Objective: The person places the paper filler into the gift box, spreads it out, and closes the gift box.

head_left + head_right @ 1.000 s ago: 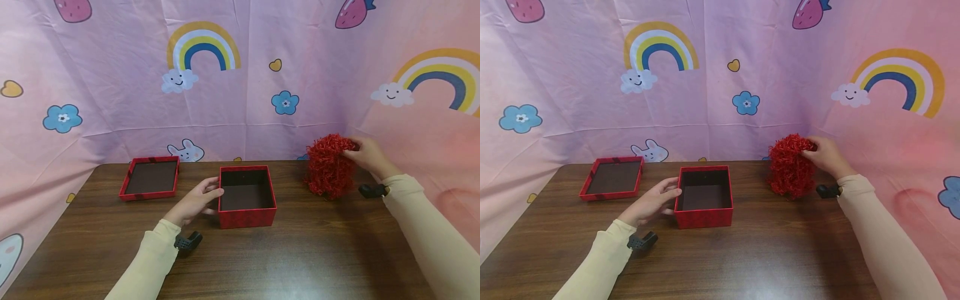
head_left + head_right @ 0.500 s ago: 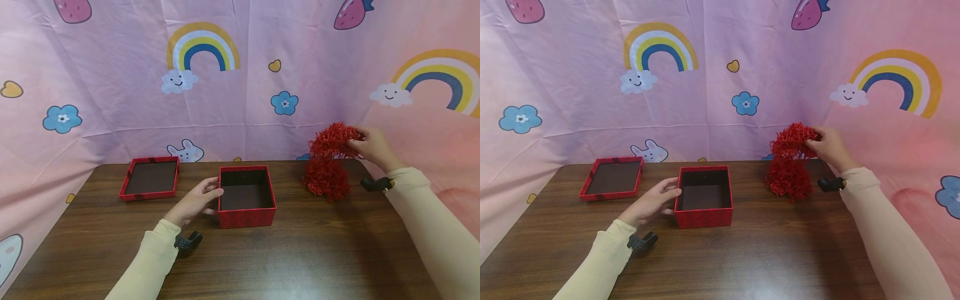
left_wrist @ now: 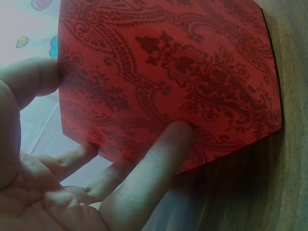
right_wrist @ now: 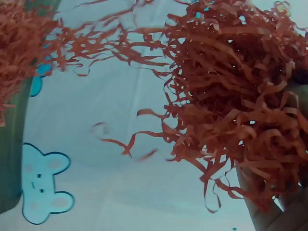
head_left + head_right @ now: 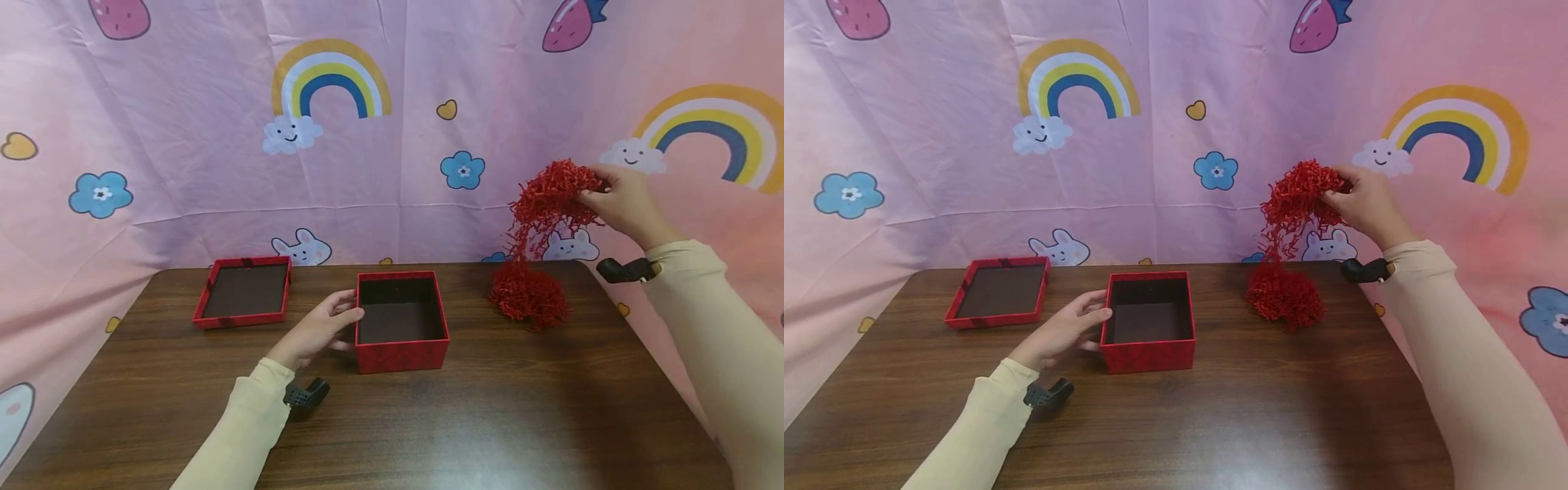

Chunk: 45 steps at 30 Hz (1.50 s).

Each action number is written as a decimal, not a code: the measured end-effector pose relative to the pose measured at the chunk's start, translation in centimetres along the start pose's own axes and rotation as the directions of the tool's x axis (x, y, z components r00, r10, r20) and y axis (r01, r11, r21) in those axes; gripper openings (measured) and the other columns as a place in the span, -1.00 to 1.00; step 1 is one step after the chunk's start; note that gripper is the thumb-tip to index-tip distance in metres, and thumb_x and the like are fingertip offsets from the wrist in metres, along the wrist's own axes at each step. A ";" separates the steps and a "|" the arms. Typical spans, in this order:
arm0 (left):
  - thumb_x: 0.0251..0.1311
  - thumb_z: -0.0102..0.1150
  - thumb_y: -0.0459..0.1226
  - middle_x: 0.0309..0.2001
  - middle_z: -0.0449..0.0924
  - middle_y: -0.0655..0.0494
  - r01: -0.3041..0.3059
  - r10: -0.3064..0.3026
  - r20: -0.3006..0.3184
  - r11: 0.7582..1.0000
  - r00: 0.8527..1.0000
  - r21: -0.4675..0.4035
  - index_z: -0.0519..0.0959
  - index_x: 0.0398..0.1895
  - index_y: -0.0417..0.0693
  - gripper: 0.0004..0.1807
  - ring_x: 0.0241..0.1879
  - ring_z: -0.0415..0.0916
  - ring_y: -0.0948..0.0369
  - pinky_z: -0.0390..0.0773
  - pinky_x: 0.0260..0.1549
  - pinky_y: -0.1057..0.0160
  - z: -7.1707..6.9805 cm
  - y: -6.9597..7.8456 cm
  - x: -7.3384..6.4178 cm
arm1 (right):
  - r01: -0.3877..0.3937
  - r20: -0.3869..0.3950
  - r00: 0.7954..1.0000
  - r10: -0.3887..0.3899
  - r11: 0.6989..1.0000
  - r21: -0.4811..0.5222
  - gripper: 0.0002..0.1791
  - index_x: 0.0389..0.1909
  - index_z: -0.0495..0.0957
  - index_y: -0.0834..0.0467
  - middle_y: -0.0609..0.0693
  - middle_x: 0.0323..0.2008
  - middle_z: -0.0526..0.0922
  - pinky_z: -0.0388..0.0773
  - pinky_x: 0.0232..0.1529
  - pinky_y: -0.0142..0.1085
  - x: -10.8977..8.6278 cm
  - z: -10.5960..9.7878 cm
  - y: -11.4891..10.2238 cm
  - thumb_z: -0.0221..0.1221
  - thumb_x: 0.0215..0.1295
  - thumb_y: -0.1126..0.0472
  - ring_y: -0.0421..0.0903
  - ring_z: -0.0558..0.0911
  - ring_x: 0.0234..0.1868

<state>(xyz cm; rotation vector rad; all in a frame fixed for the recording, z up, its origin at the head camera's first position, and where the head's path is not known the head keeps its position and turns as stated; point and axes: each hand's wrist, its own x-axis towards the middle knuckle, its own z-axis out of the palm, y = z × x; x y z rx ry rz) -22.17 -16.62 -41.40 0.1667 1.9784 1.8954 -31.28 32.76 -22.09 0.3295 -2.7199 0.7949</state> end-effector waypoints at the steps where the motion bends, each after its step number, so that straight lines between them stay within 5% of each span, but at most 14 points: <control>1: 0.46 0.22 -0.10 0.54 0.12 -0.32 0.000 0.000 -0.001 1.000 1.000 0.002 0.05 0.62 -0.06 -0.19 0.40 0.31 -0.32 0.69 0.00 -0.17 0.0 0.0 0.0 | 0.002 -0.002 1.000 -0.002 1.000 0.003 -0.54 0.33 0.51 0.27 0.39 0.10 0.62 0.44 -0.42 -0.63 0.2 -0.3 -0.2 0.12 0.55 0.13 0.12 0.60 -0.06; 8: 0.45 0.22 -0.06 0.55 0.14 -0.28 0.011 -0.011 -0.011 1.000 1.000 0.026 0.05 0.63 -0.02 -0.17 0.40 0.32 -0.31 0.69 0.01 -0.14 -0.1 0.3 -0.3 | -0.028 -0.030 0.999 0.028 1.000 -0.009 -0.50 0.34 0.53 0.23 0.34 0.10 0.64 0.46 -0.39 -0.61 1.2 -2.5 -1.8 0.14 0.53 0.04 -0.18 0.57 -0.16; 17: 0.46 0.22 -0.08 0.55 0.12 -0.30 0.010 -0.010 -0.008 1.000 1.000 0.018 0.05 0.63 -0.04 -0.17 0.41 0.32 -0.31 0.70 -0.01 -0.13 -0.1 0.0 -0.1 | -0.111 -0.057 0.992 0.110 0.994 -0.003 -0.39 0.45 0.46 0.10 0.23 0.16 0.60 0.45 -0.27 -0.50 2.1 -5.1 -3.8 0.15 0.52 -0.11 -0.05 0.53 -0.03; 27: 0.46 0.22 -0.08 0.55 0.14 -0.27 0.008 -0.008 -0.005 1.000 1.000 0.006 0.07 0.62 -0.03 -0.19 0.42 0.31 -0.28 0.70 -0.01 -0.14 0.1 -0.1 -0.1 | -0.035 -0.097 0.994 0.047 0.992 0.118 -0.51 0.36 0.56 0.06 -0.16 -0.07 0.66 0.48 -0.26 -0.65 2.4 -6.2 -5.9 0.20 0.50 -0.02 -0.33 0.58 -0.17; 32: 0.48 0.19 -0.12 0.54 0.13 -0.31 0.002 -0.002 -0.006 1.000 1.000 -0.001 0.05 0.63 -0.06 -0.21 0.41 0.32 -0.29 0.70 -0.01 -0.14 0.0 0.0 -0.3 | 0.008 -0.114 0.993 0.016 0.977 0.211 -0.55 0.33 0.59 0.02 -0.19 -0.07 0.65 0.52 -0.28 -0.71 2.8 -6.7 -7.1 0.23 0.49 0.04 -0.34 0.60 -0.18; 39: 0.47 0.21 -0.10 0.55 0.12 -0.31 0.001 -0.001 -0.005 1.000 1.000 0.008 0.03 0.64 -0.07 -0.17 0.41 0.31 -0.29 0.70 -0.01 -0.13 0.0 0.1 -0.3 | 0.049 -0.111 0.993 -0.028 0.979 0.196 -0.55 0.33 0.59 0.04 -0.14 -0.02 0.67 0.55 -0.24 -0.68 2.1 -5.4 -8.4 0.23 0.49 0.05 -0.31 0.62 -0.14; 45: 0.48 0.19 -0.12 0.54 0.13 -0.30 0.005 -0.005 -0.005 1.000 1.000 0.000 0.04 0.63 -0.06 -0.20 0.41 0.31 -0.29 0.70 -0.01 -0.13 -0.1 0.1 -0.5 | 0.186 -0.106 0.980 -0.169 0.966 0.181 -0.67 0.17 0.66 0.20 -0.15 -0.17 0.69 0.59 -0.27 -0.64 1.0 -2.0 -10.7 0.24 0.47 0.20 -0.34 0.67 -0.27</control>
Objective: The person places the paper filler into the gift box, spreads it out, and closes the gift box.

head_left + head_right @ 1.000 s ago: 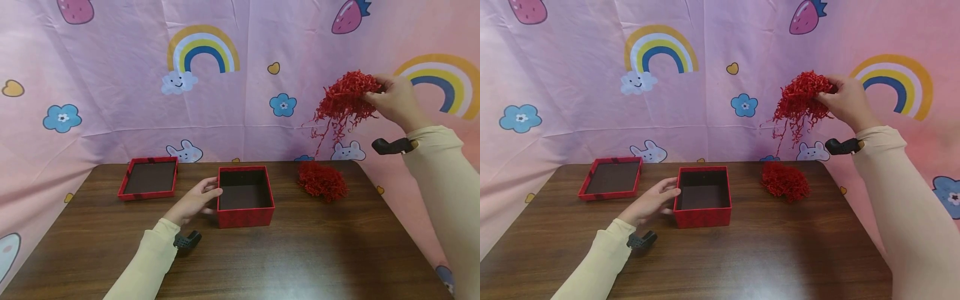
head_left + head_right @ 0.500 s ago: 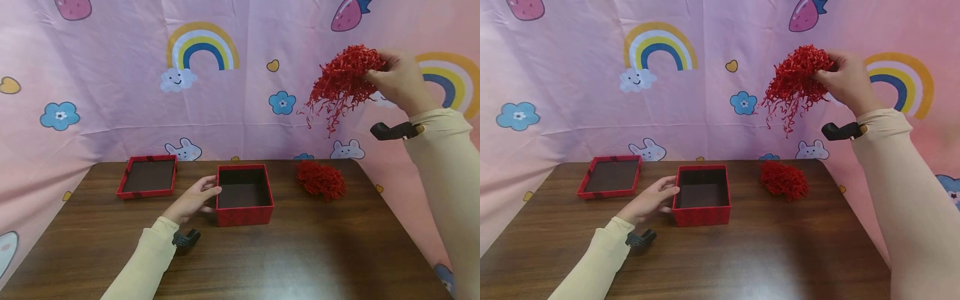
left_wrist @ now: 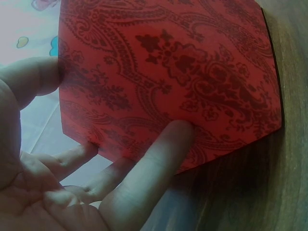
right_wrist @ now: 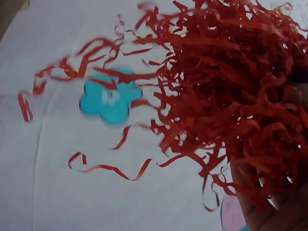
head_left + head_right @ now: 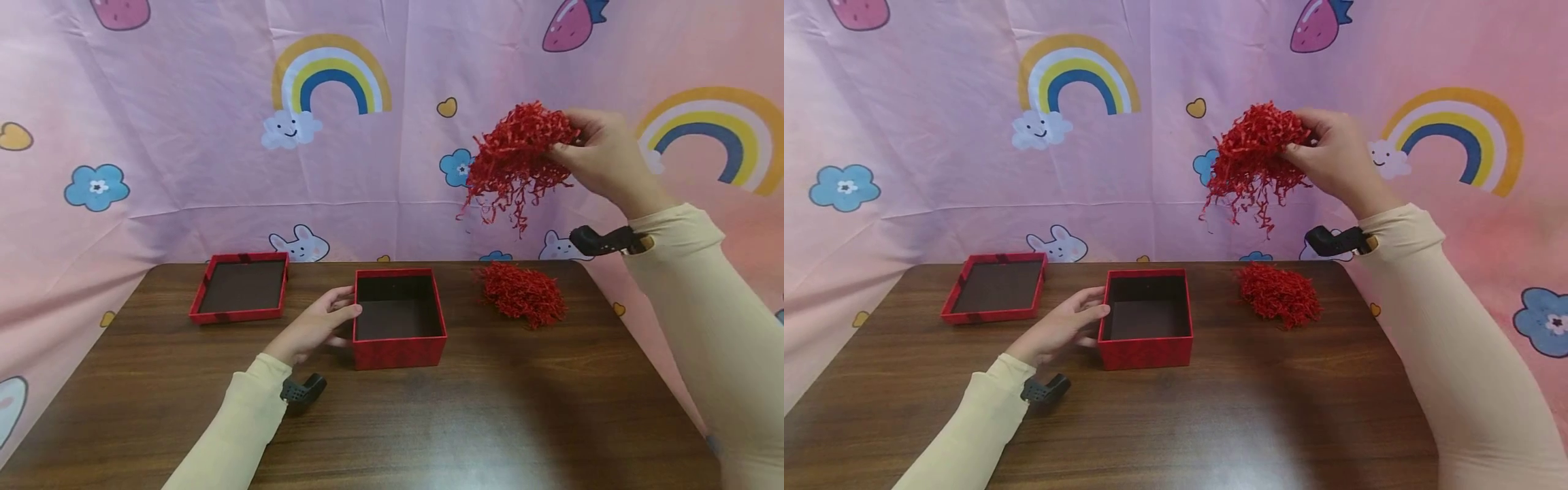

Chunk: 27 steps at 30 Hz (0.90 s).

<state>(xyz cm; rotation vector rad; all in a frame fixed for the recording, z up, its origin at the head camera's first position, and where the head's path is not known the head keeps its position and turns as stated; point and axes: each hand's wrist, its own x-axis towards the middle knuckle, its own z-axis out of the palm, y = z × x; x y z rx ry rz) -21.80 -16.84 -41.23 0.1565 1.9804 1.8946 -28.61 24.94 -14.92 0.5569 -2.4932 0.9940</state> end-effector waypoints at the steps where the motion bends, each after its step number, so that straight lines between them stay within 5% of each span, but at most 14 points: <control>1: 0.48 0.20 -0.12 0.54 0.13 -0.30 -0.001 0.001 0.001 1.000 1.000 0.002 0.04 0.63 -0.07 -0.19 0.42 0.31 -0.29 0.70 -0.01 -0.13 0.0 0.0 0.0 | 0.024 0.003 1.000 -0.024 1.000 0.008 -0.70 0.13 0.67 0.23 -0.16 -0.20 0.69 0.59 -0.29 -0.63 -0.2 0.6 -0.3 0.24 0.45 0.23 -0.33 0.67 -0.30; 8: 0.46 0.22 -0.09 0.54 0.14 -0.28 -0.010 0.010 -0.005 1.000 1.000 0.014 0.04 0.63 -0.07 -0.17 0.44 0.28 -0.27 0.70 -0.01 -0.14 -0.1 -0.2 0.2 | 0.144 0.083 0.985 -0.149 0.988 0.063 -0.71 0.02 0.71 0.24 0.06 -0.22 0.75 0.54 -0.45 -0.52 -2.4 5.9 -2.2 0.19 0.33 0.44 -0.26 0.62 -0.42; 16: 0.47 0.20 -0.09 0.53 0.16 -0.22 0.003 -0.002 -0.027 1.000 1.000 0.021 0.09 0.61 -0.01 -0.23 0.44 0.29 -0.20 0.71 -0.03 -0.12 0.0 -0.2 0.4 | 0.260 0.248 0.930 -0.272 0.962 0.082 -0.63 0.05 0.71 0.22 0.07 -0.12 0.76 0.57 -0.32 -0.34 -4.8 12.6 -1.9 0.25 0.23 0.48 -0.11 0.62 -0.30; 27: 0.45 0.22 -0.10 0.53 0.16 -0.24 -0.001 0.001 -0.021 1.000 1.000 -0.004 0.09 0.61 -0.02 -0.21 0.46 0.25 -0.24 0.71 -0.03 -0.14 0.1 -0.2 0.3 | 0.277 0.418 0.862 -0.286 0.957 0.082 -0.70 0.01 0.71 0.14 -0.05 -0.14 0.75 0.66 -0.06 -0.14 -7.5 20.2 0.4 0.37 0.26 0.36 -0.12 0.68 -0.13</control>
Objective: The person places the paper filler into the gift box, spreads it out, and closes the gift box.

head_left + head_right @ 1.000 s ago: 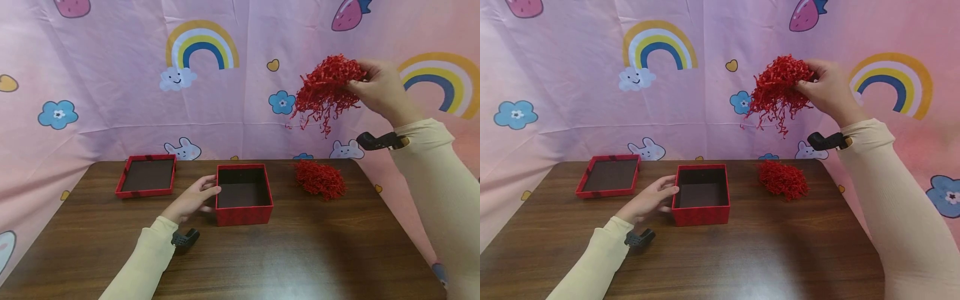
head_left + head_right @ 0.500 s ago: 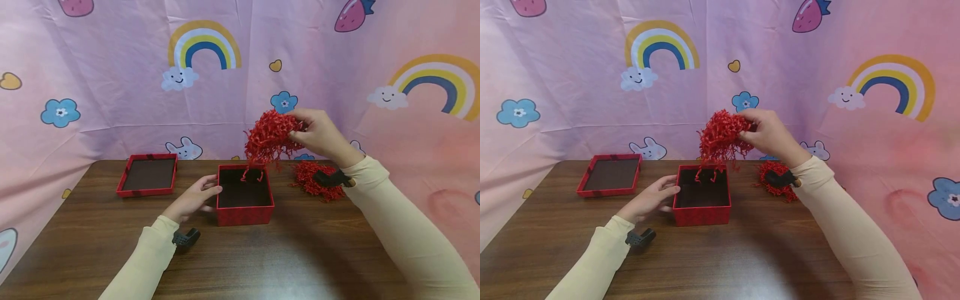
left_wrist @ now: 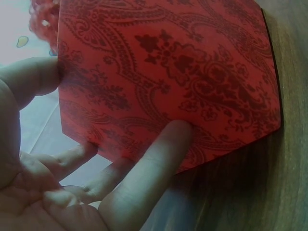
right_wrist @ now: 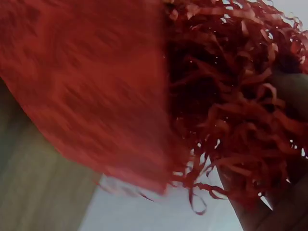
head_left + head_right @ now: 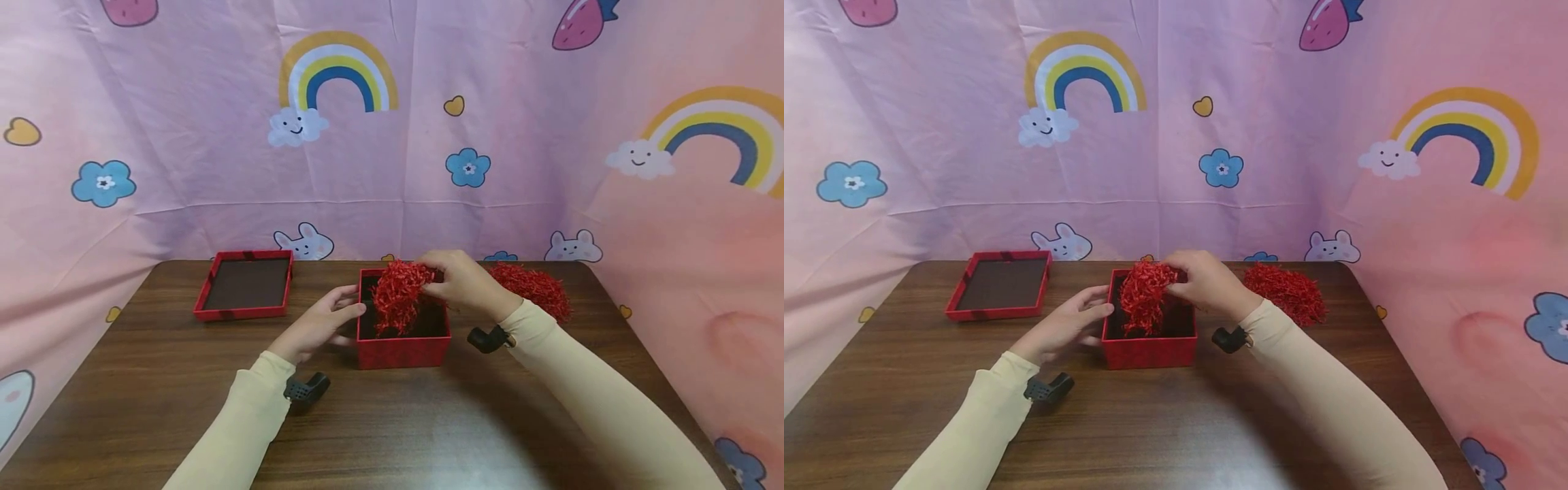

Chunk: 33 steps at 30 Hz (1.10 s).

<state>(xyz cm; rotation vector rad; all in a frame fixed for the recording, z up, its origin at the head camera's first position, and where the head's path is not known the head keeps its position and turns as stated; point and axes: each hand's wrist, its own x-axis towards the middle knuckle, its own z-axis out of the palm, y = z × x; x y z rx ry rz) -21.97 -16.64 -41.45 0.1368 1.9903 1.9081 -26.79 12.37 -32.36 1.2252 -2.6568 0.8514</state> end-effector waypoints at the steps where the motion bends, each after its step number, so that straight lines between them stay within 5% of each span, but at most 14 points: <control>1: 0.45 0.22 -0.10 0.52 0.16 -0.24 0.001 -0.001 0.000 1.000 1.000 -0.001 0.09 0.61 -0.02 -0.21 0.45 0.26 -0.24 0.71 -0.04 -0.14 0.0 0.0 0.0 | -0.001 0.016 1.000 0.001 1.000 -0.005 -0.70 0.02 0.71 0.14 -0.05 -0.13 0.75 0.67 -0.04 -0.14 0.0 0.6 0.1 0.37 0.27 0.34 -0.12 0.69 -0.11; 11: 0.46 0.21 -0.08 0.52 0.19 -0.23 0.001 -0.001 -0.004 1.000 1.000 0.000 0.10 0.61 -0.01 -0.22 0.43 0.30 -0.24 0.71 -0.04 -0.14 0.2 0.2 0.1 | -0.013 0.177 0.984 0.031 0.995 -0.101 -0.67 0.08 0.70 0.13 -0.02 0.01 0.75 0.66 0.10 -0.15 0.6 4.0 0.0 0.40 0.31 0.22 -0.11 0.70 0.03; 23: 0.48 0.19 -0.09 0.52 0.19 -0.24 -0.009 0.009 0.010 1.000 1.000 0.004 0.09 0.61 0.00 -0.24 0.42 0.31 -0.24 0.71 -0.03 -0.14 0.0 0.2 0.0 | 0.061 0.265 0.964 -0.001 0.974 -0.219 -0.63 0.11 0.69 0.10 -0.03 -0.01 0.76 0.67 -0.03 -0.18 1.5 5.6 -0.5 0.41 0.30 0.13 -0.16 0.69 -0.11; 28: 0.48 0.19 -0.10 0.51 0.19 -0.24 -0.015 0.015 0.013 1.000 1.000 0.004 0.10 0.61 -0.01 -0.24 0.42 0.32 -0.24 0.71 -0.03 -0.14 0.0 0.1 0.1 | 0.016 0.342 0.937 0.071 0.970 -0.244 -0.56 0.17 0.66 0.09 -0.03 0.08 0.74 0.64 0.14 -0.08 1.6 6.1 -0.5 0.41 0.31 0.06 -0.08 0.70 0.08; 33: 0.48 0.18 -0.11 0.51 0.19 -0.26 -0.022 0.022 0.010 1.000 1.000 0.014 0.08 0.61 -0.05 -0.23 0.40 0.34 -0.25 0.71 -0.04 -0.15 0.0 0.1 0.1 | 0.040 0.427 0.898 0.102 0.949 -0.311 -0.59 0.10 0.67 0.03 -0.10 -0.08 0.75 0.67 0.00 -0.06 1.6 6.8 -0.6 0.43 0.28 0.00 -0.12 0.70 -0.08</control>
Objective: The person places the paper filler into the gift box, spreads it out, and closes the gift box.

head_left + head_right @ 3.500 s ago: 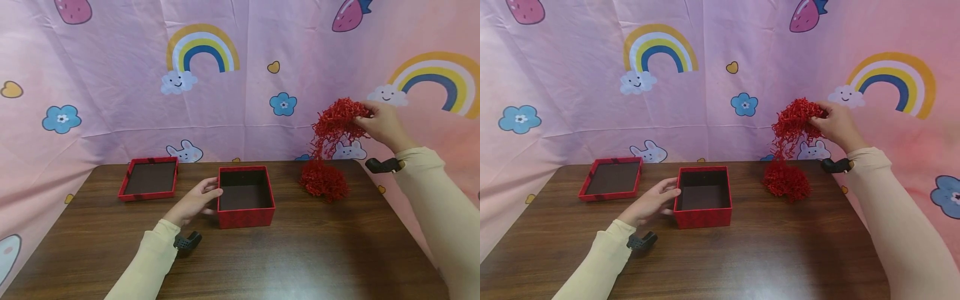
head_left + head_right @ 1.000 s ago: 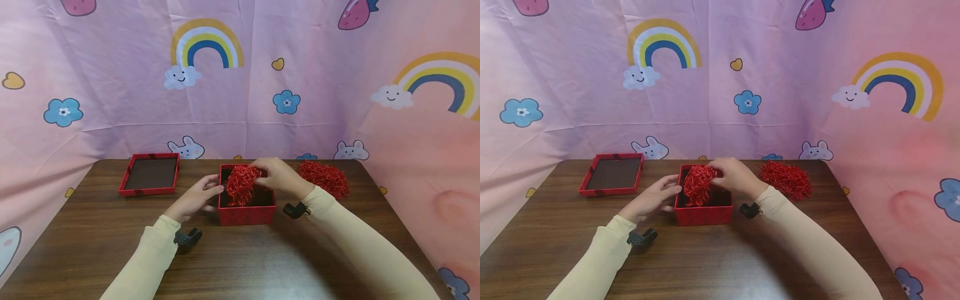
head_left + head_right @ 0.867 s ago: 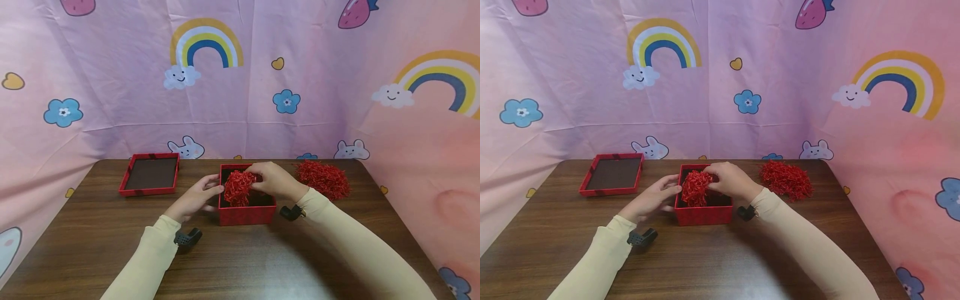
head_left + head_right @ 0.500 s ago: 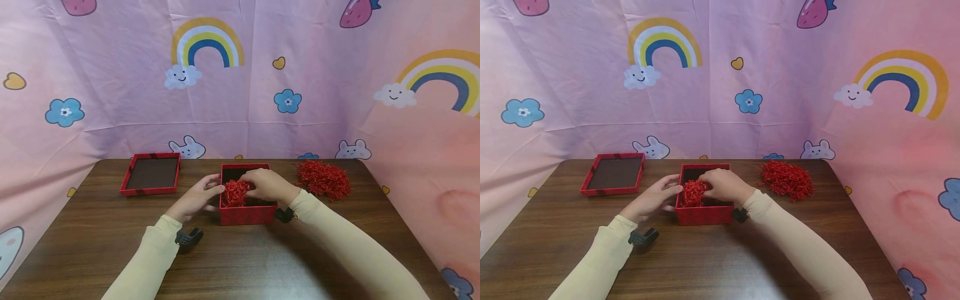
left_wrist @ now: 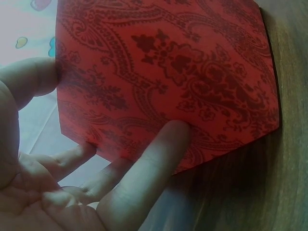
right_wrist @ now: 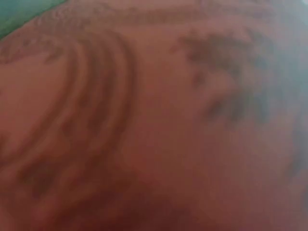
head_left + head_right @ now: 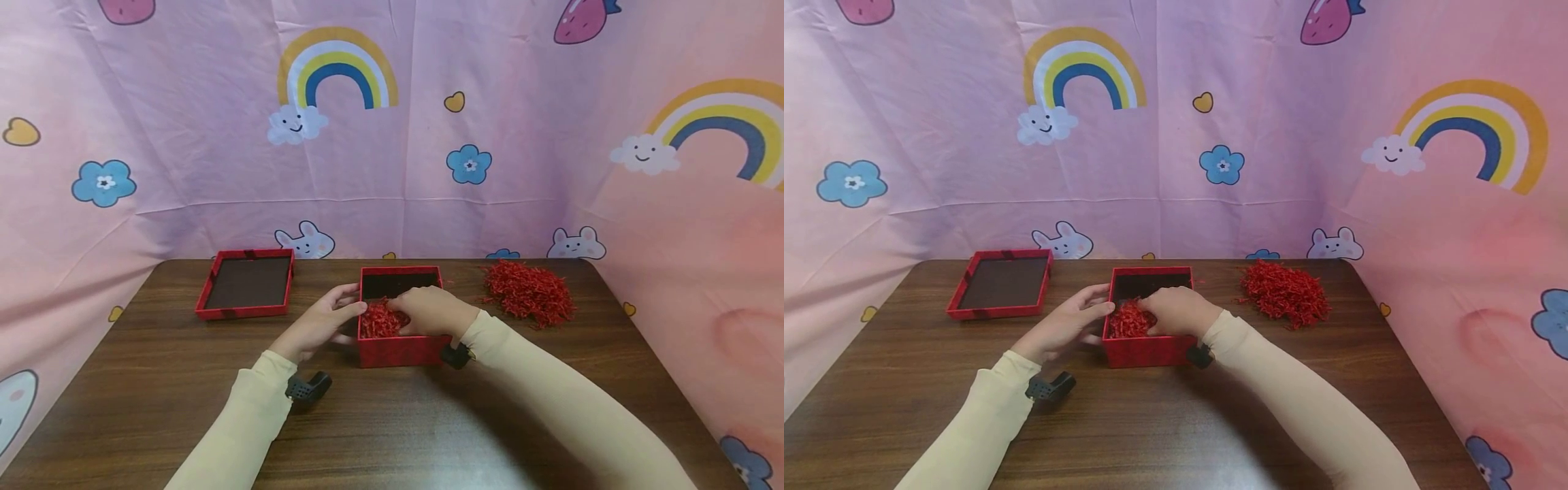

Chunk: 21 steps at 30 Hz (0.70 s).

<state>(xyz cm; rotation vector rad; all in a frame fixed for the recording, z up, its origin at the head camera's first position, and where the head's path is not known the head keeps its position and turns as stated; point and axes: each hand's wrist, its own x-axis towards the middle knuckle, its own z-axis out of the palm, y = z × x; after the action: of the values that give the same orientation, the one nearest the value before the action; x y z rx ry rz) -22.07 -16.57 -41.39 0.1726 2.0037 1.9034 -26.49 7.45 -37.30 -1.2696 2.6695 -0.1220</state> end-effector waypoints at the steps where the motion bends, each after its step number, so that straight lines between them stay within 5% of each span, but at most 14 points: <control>1: 0.49 0.18 -0.11 0.51 0.18 -0.28 -0.003 0.003 0.001 1.000 1.000 0.003 0.07 0.62 -0.06 -0.23 0.40 0.34 -0.25 0.71 -0.04 -0.15 0.0 0.0 0.0 | 0.005 0.014 1.000 -0.005 1.000 -0.013 -0.60 0.08 0.67 0.02 -0.11 -0.12 0.75 0.66 -0.03 -0.08 0.1 0.0 0.0 0.43 0.28 0.00 -0.13 0.69 -0.11; 3: 0.49 0.18 -0.11 0.51 0.18 -0.27 0.000 0.000 0.001 1.000 1.000 0.004 0.07 0.62 -0.06 -0.23 0.41 0.33 -0.25 0.71 -0.04 -0.15 0.0 0.0 0.0 | 0.015 0.031 0.999 -0.015 1.000 -0.016 -0.63 0.03 0.66 0.02 -0.13 -0.18 0.72 0.65 -0.06 -0.10 0.2 0.0 -0.1 0.44 0.27 0.00 -0.15 0.66 -0.17; 7: 0.48 0.19 -0.09 0.52 0.18 -0.25 0.008 -0.008 0.006 1.000 1.000 -0.003 0.08 0.62 -0.03 -0.23 0.42 0.31 -0.25 0.71 -0.04 -0.14 -0.1 0.0 0.0 | 0.049 0.015 0.999 -0.049 0.998 0.041 -0.51 0.18 0.63 0.07 -0.06 0.00 0.73 0.62 0.13 -0.10 0.2 -0.7 0.0 0.44 0.27 0.02 -0.11 0.67 0.01; 14: 0.47 0.21 -0.09 0.51 0.20 -0.25 0.013 -0.013 0.005 1.000 1.000 -0.013 0.09 0.61 -0.02 -0.22 0.42 0.31 -0.25 0.71 -0.04 -0.14 0.0 0.1 -0.1 | 0.075 -0.014 0.997 -0.074 0.967 0.244 -0.32 0.38 0.52 0.12 0.03 0.27 0.61 0.48 0.36 -0.07 -1.5 -3.6 1.4 0.41 0.31 -0.07 -0.05 0.56 0.30; 21: 0.45 0.24 -0.14 0.52 0.19 -0.25 0.013 -0.014 -0.041 1.000 0.999 -0.028 0.14 0.60 -0.08 -0.23 0.42 0.32 -0.26 0.73 -0.11 -0.13 0.2 0.0 0.0 | 0.107 -0.015 0.994 -0.107 0.960 0.260 -0.85 -0.12 0.73 0.04 -0.18 -0.27 0.73 0.66 -0.18 -0.29 -2.5 -4.5 2.4 0.37 0.37 0.09 -0.25 0.65 -0.27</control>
<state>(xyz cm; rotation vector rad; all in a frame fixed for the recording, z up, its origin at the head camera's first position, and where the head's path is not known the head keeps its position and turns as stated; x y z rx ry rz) -22.02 -16.35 -41.37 0.1129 1.9984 1.9406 -27.68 10.87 -32.95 -1.3246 2.4812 -0.4725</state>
